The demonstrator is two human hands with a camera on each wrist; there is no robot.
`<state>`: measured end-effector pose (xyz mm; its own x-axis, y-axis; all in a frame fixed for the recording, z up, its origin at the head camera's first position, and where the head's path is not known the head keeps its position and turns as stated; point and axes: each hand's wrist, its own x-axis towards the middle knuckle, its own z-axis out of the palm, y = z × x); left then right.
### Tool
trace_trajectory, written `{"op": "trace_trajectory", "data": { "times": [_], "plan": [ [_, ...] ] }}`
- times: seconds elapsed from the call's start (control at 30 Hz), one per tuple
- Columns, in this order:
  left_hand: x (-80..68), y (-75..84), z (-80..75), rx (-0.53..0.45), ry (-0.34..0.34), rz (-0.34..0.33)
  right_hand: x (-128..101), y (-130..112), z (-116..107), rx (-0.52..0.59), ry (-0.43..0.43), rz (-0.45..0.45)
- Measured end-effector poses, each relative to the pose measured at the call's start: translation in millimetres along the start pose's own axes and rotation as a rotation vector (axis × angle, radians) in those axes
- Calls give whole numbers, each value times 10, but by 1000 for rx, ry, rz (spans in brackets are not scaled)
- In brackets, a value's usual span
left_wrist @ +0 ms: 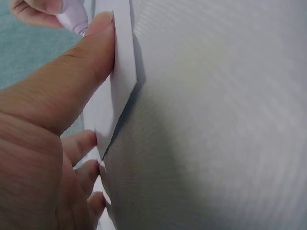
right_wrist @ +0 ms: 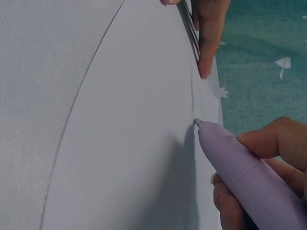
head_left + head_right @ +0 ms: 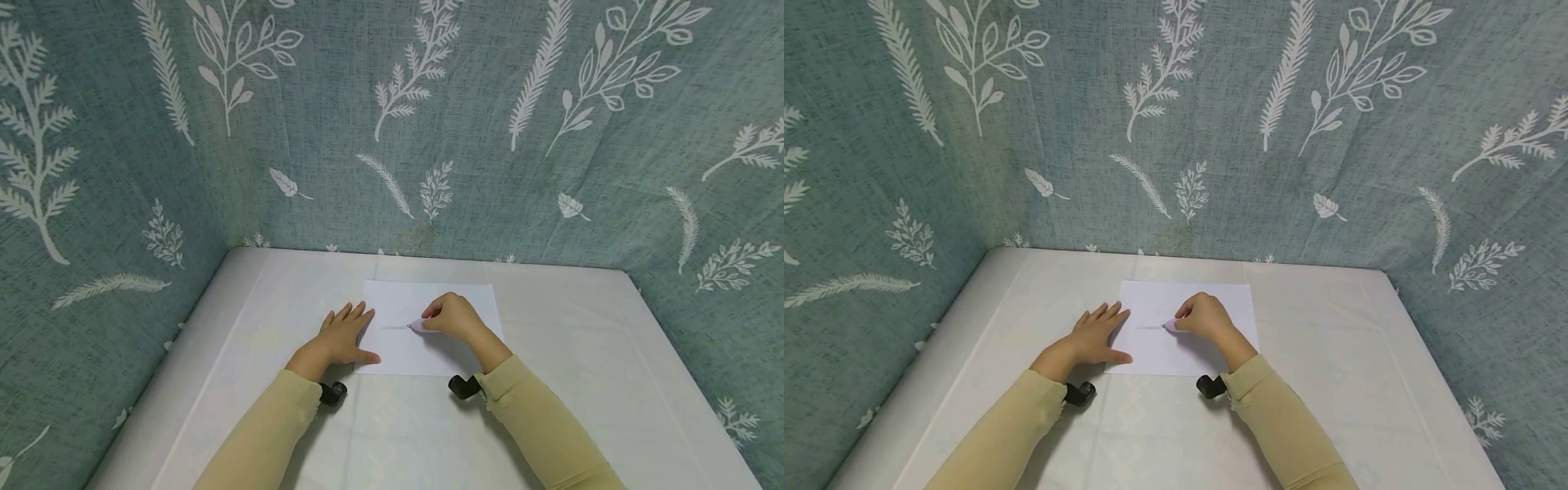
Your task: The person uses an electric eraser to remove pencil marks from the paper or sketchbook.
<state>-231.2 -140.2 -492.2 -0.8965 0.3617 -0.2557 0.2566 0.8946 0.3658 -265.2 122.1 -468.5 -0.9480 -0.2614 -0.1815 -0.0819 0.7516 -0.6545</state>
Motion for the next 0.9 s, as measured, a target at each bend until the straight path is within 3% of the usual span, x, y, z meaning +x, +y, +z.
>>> {"op": "trace_trajectory", "data": {
  "times": [0.9],
  "plan": [
    [24,-29,43,-2,10,-3,-25,-6,15,-11,2,-33]
  ]
}}
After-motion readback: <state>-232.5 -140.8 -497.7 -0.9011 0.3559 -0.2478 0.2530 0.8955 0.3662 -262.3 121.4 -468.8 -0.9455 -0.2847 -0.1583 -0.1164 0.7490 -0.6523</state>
